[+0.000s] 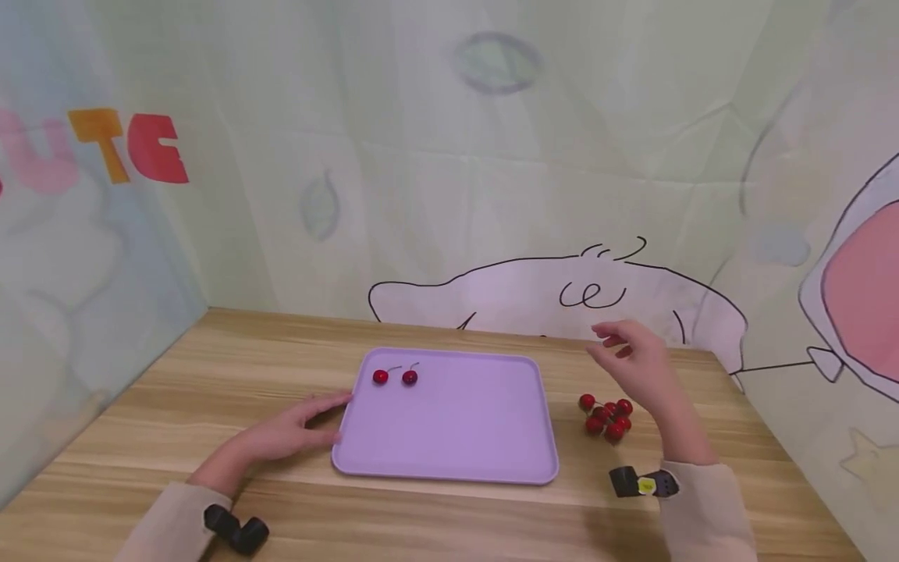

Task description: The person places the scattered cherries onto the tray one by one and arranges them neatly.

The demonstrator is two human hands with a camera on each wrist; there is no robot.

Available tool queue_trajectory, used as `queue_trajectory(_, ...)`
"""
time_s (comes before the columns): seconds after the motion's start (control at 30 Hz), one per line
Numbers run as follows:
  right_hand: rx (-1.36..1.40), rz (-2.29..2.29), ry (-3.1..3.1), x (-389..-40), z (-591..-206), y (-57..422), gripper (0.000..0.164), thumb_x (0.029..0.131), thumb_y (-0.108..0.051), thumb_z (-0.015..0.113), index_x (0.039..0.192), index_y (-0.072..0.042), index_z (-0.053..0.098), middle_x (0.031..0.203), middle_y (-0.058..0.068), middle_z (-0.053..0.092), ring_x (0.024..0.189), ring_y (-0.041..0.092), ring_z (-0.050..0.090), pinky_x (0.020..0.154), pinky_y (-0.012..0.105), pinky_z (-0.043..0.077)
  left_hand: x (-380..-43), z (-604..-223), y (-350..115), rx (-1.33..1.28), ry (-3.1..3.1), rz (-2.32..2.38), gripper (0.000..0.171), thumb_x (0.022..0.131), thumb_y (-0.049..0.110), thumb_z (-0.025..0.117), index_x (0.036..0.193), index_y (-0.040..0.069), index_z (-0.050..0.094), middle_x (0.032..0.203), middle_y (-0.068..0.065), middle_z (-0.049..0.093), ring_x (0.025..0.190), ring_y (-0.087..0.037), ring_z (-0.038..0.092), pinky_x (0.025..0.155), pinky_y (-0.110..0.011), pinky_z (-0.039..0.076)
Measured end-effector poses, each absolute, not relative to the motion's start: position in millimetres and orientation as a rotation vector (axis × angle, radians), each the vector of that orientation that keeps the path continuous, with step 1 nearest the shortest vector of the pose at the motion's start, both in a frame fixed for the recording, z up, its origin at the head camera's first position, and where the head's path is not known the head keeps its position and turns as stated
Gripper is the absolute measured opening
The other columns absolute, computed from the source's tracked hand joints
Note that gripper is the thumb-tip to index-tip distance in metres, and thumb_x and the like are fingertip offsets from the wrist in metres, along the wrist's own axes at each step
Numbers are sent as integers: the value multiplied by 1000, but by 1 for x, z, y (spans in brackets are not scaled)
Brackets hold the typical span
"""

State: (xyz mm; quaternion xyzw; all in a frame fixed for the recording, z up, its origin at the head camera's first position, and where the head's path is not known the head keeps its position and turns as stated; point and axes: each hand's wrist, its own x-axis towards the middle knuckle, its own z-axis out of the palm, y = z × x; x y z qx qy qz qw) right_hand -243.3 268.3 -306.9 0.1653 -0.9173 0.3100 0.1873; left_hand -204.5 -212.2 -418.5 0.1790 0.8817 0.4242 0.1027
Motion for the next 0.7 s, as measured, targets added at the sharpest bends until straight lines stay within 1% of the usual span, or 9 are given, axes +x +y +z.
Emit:
queue_trajectory(0.07,444,843,-2608,-240,-310,276,33,93,-18,64,117,5,62,107,20,63,89,3,52,70,6,43,-204,-417,-213,528,2610,1247,66,90,28,67,146,4,40,153,-20,33,144,-43,19,116,-61,-1)
queue_trajectory(0.13,427,809,-2624,-237,-313,284,33,93,-19,65,116,5,62,105,19,64,88,-1,52,69,8,43,-203,-416,-214,531,2616,1242,66,91,28,67,146,3,40,153,-21,33,143,-43,19,116,-62,-2)
queue_trajectory(0.17,415,796,-2634,-235,-315,287,33,93,-19,65,115,5,63,105,20,64,89,4,54,69,8,43,-203,-416,-215,531,2616,1240,66,91,28,67,146,3,40,153,-21,33,143,-43,19,115,-62,-2)
queue_trajectory(0.3,396,770,-2667,-231,-324,300,33,93,-18,65,115,6,63,105,21,64,91,11,58,69,11,46,-203,-416,-214,518,2613,1238,66,90,29,67,146,4,40,153,-20,33,143,-43,19,116,-62,-1)
queue_trajectory(0.37,372,773,-2705,-230,-330,305,36,94,-21,64,117,6,62,109,23,64,95,26,60,69,13,46,-203,-415,-214,517,2613,1240,66,90,29,67,146,4,40,153,-20,33,143,-42,20,116,-61,-1)
queue_trajectory(0.4,366,775,-2721,-230,-333,307,37,94,-22,64,118,6,62,111,24,64,96,26,60,69,13,47,-203,-415,-214,516,2614,1241,66,90,29,67,146,4,40,153,-20,34,143,-42,20,116,-61,-1)
queue_trajectory(0.47,350,787,-2754,-228,-339,310,39,94,-23,64,119,6,61,113,25,64,98,34,61,70,14,48,-203,-416,-213,518,2616,1239,66,90,29,67,146,4,41,153,-19,34,143,-41,21,116,-61,0)
queue_trajectory(0.57,344,795,-2777,-228,-349,313,38,93,-21,65,119,6,62,111,24,66,97,34,62,69,16,50,-203,-416,-212,514,2612,1241,66,90,30,67,146,5,41,153,-18,34,144,-41,21,117,-60,0)
queue_trajectory(0.7,350,797,-2805,-229,-358,312,35,92,-20,67,116,6,63,108,21,67,93,32,63,70,23,53,-204,-417,-212,507,2607,1244,65,91,30,66,146,6,41,153,-17,34,144,-40,21,117,-60,1)
